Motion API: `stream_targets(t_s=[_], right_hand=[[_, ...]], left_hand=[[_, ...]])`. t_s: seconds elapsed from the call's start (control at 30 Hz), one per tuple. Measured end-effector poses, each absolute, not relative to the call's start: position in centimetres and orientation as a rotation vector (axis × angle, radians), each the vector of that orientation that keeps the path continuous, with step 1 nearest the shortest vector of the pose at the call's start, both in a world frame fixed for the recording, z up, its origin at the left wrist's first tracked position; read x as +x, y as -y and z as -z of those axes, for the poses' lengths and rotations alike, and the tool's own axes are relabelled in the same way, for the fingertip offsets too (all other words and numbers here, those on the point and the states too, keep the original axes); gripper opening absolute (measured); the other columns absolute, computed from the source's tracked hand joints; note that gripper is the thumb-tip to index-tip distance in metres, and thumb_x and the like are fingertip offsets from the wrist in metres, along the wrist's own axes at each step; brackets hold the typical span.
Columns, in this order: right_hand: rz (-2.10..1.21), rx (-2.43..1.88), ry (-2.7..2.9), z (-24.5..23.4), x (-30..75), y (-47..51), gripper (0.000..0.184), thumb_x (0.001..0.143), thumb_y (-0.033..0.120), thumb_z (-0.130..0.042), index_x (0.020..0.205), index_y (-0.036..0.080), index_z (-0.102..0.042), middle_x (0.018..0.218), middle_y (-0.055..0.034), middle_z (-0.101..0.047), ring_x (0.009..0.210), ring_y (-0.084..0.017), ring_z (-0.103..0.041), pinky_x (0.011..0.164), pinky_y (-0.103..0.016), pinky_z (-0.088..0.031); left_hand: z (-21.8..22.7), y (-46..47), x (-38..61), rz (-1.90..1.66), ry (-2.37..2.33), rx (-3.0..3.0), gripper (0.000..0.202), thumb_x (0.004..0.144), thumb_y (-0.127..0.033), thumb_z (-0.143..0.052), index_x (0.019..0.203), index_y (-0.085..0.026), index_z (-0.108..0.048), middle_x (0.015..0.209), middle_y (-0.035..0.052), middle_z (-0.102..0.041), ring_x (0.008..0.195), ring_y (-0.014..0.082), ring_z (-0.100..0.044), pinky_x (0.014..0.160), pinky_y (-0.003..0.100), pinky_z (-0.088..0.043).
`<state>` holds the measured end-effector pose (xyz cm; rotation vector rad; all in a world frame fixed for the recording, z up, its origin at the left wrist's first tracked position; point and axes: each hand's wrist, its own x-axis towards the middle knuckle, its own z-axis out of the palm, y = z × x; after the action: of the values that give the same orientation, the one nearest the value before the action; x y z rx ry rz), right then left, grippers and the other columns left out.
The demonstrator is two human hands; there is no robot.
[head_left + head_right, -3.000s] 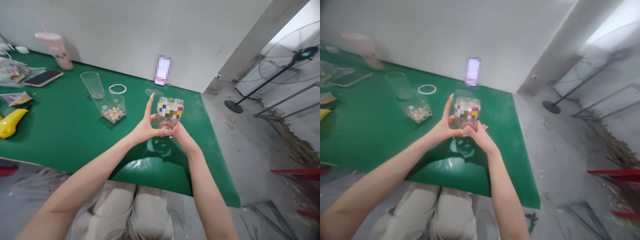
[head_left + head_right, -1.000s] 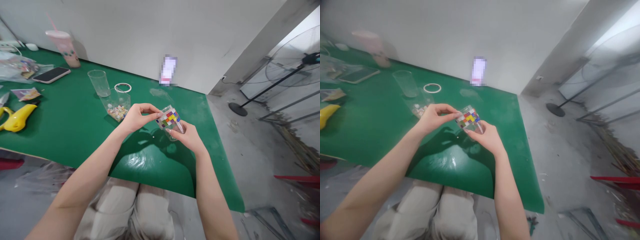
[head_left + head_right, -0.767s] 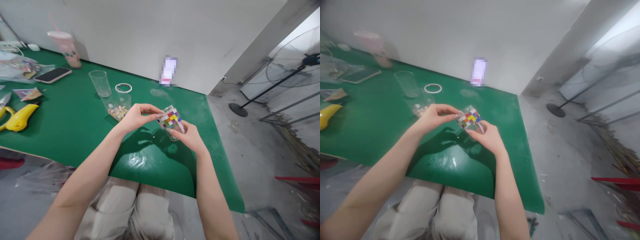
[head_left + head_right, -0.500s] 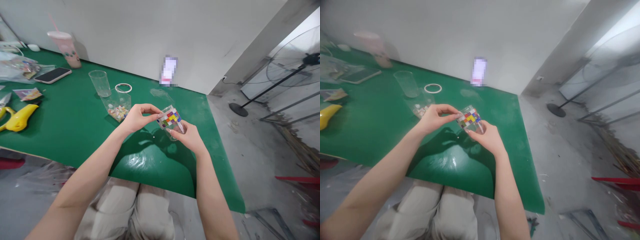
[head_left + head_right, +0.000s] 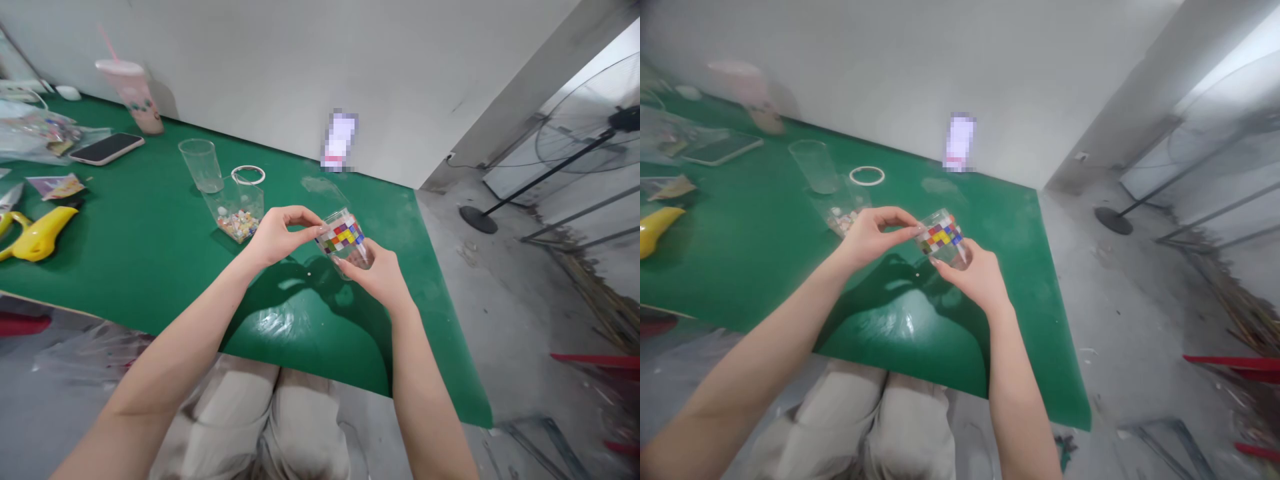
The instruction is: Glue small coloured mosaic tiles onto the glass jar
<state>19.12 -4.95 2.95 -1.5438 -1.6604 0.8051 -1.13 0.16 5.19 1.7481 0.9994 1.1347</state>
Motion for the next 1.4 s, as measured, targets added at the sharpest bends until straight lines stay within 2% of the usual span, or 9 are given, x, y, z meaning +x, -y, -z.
stream_targets(t_s=[0.27, 0.6, 0.8, 1.1, 1.4], right_hand=[[-0.716, -1.540, 1.677, -2.52, 19.14, 4.89, 0.051, 0.066, 0.054, -0.073, 0.103, 0.019, -0.065, 0.080, -0.0044, -0.070, 0.068, -0.019, -0.062, 0.061, -0.030, -0.049], [-0.600, -1.587, 1.721, -2.65, 19.09, 4.91, 0.049, 0.066, 0.055, -0.071, 0.099, 0.020, -0.064, 0.078, -0.0037, -0.070, 0.065, -0.019, -0.062, 0.059, -0.030, -0.048], [-0.493, -1.627, 1.744, -2.94, 18.53, 4.97, 0.047, 0.063, 0.053, -0.073, 0.097, 0.021, -0.064, 0.078, -0.0031, -0.070, 0.065, -0.020, -0.063, 0.061, -0.032, -0.049], [-0.530, -1.614, 1.706, -2.65, 18.77, 4.86, 0.049, 0.064, 0.057, -0.071, 0.097, 0.021, -0.065, 0.075, -0.0031, -0.069, 0.063, -0.019, -0.062, 0.058, -0.030, -0.048], [-0.409, -1.656, 1.748, -2.71, 18.48, 4.92, 0.049, 0.063, 0.055, -0.072, 0.098, 0.022, -0.063, 0.076, -0.0035, -0.070, 0.065, -0.022, -0.065, 0.061, -0.033, -0.049]], left_hand=[[-5.27, -0.06, -1.06, -1.139, -1.003, 1.733, 0.013, 0.072, -0.029, -0.071, 0.075, -0.017, -0.070, 0.082, 0.0042, -0.075, 0.082, 0.0190, -0.068, 0.078, 0.030, -0.054], [-5.09, -0.07, -0.95, -1.155, -1.019, 1.746, 0.015, 0.071, -0.031, -0.071, 0.074, -0.017, -0.068, 0.081, 0.0039, -0.074, 0.081, 0.0179, -0.068, 0.076, 0.028, -0.053], [-4.92, -0.36, -0.88, -1.153, -1.074, 1.787, 0.018, 0.072, -0.033, -0.070, 0.067, -0.017, -0.064, 0.072, 0.0025, -0.071, 0.072, 0.0157, -0.065, 0.071, 0.027, -0.052], [-5.55, -0.05, -1.19, -1.070, -1.012, 1.676, 0.017, 0.073, -0.033, -0.072, 0.081, -0.018, -0.072, 0.088, 0.0044, -0.075, 0.086, 0.0191, -0.068, 0.081, 0.030, -0.052], [-5.02, -0.24, -0.92, -1.128, -1.067, 1.736, 0.015, 0.072, -0.032, -0.072, 0.075, -0.017, -0.070, 0.081, 0.0038, -0.074, 0.081, 0.0188, -0.068, 0.078, 0.030, -0.053]])
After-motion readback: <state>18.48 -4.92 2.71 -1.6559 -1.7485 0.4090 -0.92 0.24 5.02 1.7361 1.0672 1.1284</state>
